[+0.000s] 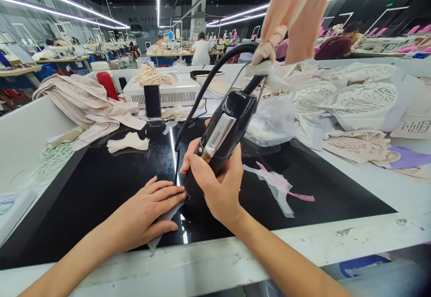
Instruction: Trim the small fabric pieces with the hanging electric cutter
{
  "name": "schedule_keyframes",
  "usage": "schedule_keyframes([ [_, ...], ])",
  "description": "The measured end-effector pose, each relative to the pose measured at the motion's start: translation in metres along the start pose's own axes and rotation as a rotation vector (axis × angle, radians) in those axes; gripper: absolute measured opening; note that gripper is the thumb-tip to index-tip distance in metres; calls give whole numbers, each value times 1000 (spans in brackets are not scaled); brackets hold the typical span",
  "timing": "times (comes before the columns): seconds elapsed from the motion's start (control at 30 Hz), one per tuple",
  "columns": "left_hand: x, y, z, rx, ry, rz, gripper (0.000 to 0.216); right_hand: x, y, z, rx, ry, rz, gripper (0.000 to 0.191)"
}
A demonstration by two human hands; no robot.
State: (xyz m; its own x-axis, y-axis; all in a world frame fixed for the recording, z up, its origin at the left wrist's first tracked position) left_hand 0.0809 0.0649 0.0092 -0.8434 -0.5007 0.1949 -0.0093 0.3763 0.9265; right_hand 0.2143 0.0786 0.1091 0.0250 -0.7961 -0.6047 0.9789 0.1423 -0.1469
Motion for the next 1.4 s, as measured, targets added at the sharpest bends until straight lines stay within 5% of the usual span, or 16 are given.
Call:
schedule_keyframes([
  [0.4, 0, 3, -2, 28, -6, -14, 55, -5, 24, 2, 28, 41, -102, 25],
  [0.93, 1, 1, 1, 45, 14, 15, 54, -6, 26, -1, 79, 50, -71, 26],
  [1.07, 8, 6, 7, 152, 16, -88, 50, -9, 32, 4, 115, 74, -76, 28],
  [1.23, 22, 12, 36, 228, 232, -309, 38, -14, 36, 7, 204, 40, -28, 43],
  [1.4, 24, 14, 43, 234, 296, -377, 27, -18, 36, 12, 331, 66, 36, 57],
])
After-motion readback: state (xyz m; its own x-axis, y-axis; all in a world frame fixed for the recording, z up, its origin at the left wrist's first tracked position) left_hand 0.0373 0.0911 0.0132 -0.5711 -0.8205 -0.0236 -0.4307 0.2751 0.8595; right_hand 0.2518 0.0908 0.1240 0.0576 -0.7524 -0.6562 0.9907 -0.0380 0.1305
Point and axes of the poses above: each hand's wrist, its own x-axis away from the middle knuckle, its own y-axis out of the back of the hand, z = x × y, the point moved 8 cm from there along -x, towards the middle knuckle, and after that the axes turned 13 degrees about z, right-handed, at the moved point
